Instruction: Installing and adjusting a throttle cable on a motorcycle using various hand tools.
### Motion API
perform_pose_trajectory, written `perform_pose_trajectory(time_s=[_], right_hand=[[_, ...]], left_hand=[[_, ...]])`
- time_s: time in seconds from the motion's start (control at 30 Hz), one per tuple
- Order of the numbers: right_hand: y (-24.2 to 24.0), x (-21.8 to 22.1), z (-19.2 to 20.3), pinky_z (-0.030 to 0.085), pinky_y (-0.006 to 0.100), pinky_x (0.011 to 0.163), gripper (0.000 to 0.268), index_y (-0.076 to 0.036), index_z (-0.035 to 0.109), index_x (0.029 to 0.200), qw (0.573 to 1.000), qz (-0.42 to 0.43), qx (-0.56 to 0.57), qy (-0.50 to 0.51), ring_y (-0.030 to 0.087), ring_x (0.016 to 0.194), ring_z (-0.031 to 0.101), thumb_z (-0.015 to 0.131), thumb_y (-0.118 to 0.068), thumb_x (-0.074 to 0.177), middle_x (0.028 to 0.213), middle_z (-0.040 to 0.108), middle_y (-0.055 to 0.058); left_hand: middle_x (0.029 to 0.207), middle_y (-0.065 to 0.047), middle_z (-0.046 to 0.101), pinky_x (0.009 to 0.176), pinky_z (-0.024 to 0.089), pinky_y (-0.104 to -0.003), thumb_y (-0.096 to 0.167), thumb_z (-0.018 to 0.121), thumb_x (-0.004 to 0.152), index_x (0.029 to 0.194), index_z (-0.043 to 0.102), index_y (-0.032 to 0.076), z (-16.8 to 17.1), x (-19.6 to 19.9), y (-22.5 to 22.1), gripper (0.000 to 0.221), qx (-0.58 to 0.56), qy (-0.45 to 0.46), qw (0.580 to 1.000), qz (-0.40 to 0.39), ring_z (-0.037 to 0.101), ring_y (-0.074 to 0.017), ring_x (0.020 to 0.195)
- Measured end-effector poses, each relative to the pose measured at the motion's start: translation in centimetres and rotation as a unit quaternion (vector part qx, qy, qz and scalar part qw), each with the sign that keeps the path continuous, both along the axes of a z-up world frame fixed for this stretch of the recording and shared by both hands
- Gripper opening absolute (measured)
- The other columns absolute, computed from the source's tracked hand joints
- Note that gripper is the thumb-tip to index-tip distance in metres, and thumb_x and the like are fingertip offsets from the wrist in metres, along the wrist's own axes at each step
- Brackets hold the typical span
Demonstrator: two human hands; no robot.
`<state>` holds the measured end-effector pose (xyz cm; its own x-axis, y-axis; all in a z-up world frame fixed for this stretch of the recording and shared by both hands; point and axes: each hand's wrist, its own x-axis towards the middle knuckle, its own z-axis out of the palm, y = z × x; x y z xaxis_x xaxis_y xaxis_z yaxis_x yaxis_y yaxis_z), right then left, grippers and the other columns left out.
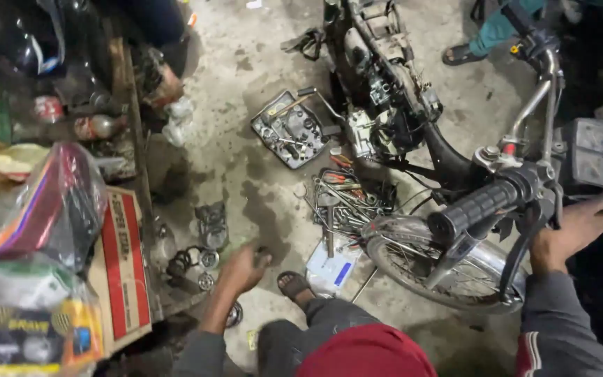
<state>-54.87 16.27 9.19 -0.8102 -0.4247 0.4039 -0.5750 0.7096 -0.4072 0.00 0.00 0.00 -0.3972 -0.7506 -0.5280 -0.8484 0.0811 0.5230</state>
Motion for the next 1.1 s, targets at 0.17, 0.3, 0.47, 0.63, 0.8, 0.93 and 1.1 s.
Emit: perform_pose_trajectory(time_s=[0.17,0.3,0.47,0.63,0.8,0.93,1.1], right_hand=[[1.3,-1.0,-1.8,0.028,0.051,0.145,0.09,-0.001,0.006,0.177,0.999,0.005,0.043,0.008,0.047,0.164,-0.002,0.081,-0.02,0.132,0.166,-0.016,0.025],[2.0,0.9,-2.1,0.026,0.067,0.137,0.024,0.013,0.084,0.139,0.916,0.131,0.183,0.332,0.049,0.159,-0.005,0.064,0.002,0.13,0.179,0.018,0.028],[8.1,6.0,-17.6,0.015,0.05,0.123,0.077,0.005,0.027,0.157,0.973,-0.039,-0.001,-0.228,0.045,0.148,0.03,0.047,-0.036,0.095,0.159,0.031,0.037],[-3.3,21.7,-18.8,0.051,0.048,0.086,0.031,-0.017,0.075,0.117,0.952,-0.272,-0.052,-0.132,0.038,0.104,0.069,0.063,-0.017,0.088,0.109,0.075,0.013],[-18.1,28.2,-26.0,0.047,0.037,0.102,0.046,-0.011,0.066,0.13,0.813,-0.315,-0.132,-0.472,0.025,0.12,0.065,0.068,-0.02,0.085,0.127,0.072,0.013],[-35.3,27.7,-12.9,0.051,0.051,0.106,0.032,-0.015,0.079,0.119,0.873,-0.193,-0.015,-0.448,0.038,0.12,0.068,0.071,-0.033,0.094,0.116,0.079,0.016],[-42.8,24.2,-6.6,0.052,0.051,0.101,0.028,-0.007,0.078,0.114,0.91,-0.113,-0.05,-0.396,0.04,0.114,0.07,0.069,-0.023,0.093,0.11,0.078,0.02]], left_hand=[[0.133,-0.013,0.067,0.097,0.052,-0.048,0.044,0.057,0.096,0.132,0.065,0.014,0.0,-2.6,-7.8,0.048,-0.006,0.038,0.999,-0.034,0.065,-0.0335,0.119],[0.138,-0.015,0.065,0.101,0.051,-0.047,0.038,0.057,0.099,0.134,0.063,0.008,-1.0,-4.9,-14.4,0.047,0.029,0.085,0.976,-0.2,0.065,-0.0312,0.121],[0.123,-0.009,0.075,0.09,0.053,-0.038,0.039,0.064,0.091,0.12,0.074,0.012,-9.9,-3.9,-24.3,0.041,0.037,0.144,0.968,-0.2,0.072,-0.0256,0.109],[0.11,-0.005,0.08,0.085,0.055,-0.03,0.033,0.072,0.086,0.117,0.075,0.012,-20.3,-4.4,-36.8,0.037,0.093,0.149,0.966,-0.188,0.074,-0.0155,0.096],[0.096,-0.024,0.074,0.077,0.054,-0.052,0.064,0.058,0.09,0.095,0.073,0.006,-18.2,-10.1,-47.9,0.06,-0.006,-0.065,0.944,-0.324,0.07,-0.0439,0.095],[0.115,-0.011,0.077,0.095,0.058,-0.044,0.046,0.064,0.095,0.119,0.075,0.016,-10.0,-17.4,-53.9,0.04,0.06,-0.037,0.912,-0.404,0.071,-0.0302,0.116],[0.117,-0.013,0.076,0.098,0.058,-0.047,0.048,0.062,0.095,0.124,0.074,0.018,-10.5,-28.2,-55.4,0.043,0.041,-0.033,0.888,-0.457,0.07,-0.032,0.117]])
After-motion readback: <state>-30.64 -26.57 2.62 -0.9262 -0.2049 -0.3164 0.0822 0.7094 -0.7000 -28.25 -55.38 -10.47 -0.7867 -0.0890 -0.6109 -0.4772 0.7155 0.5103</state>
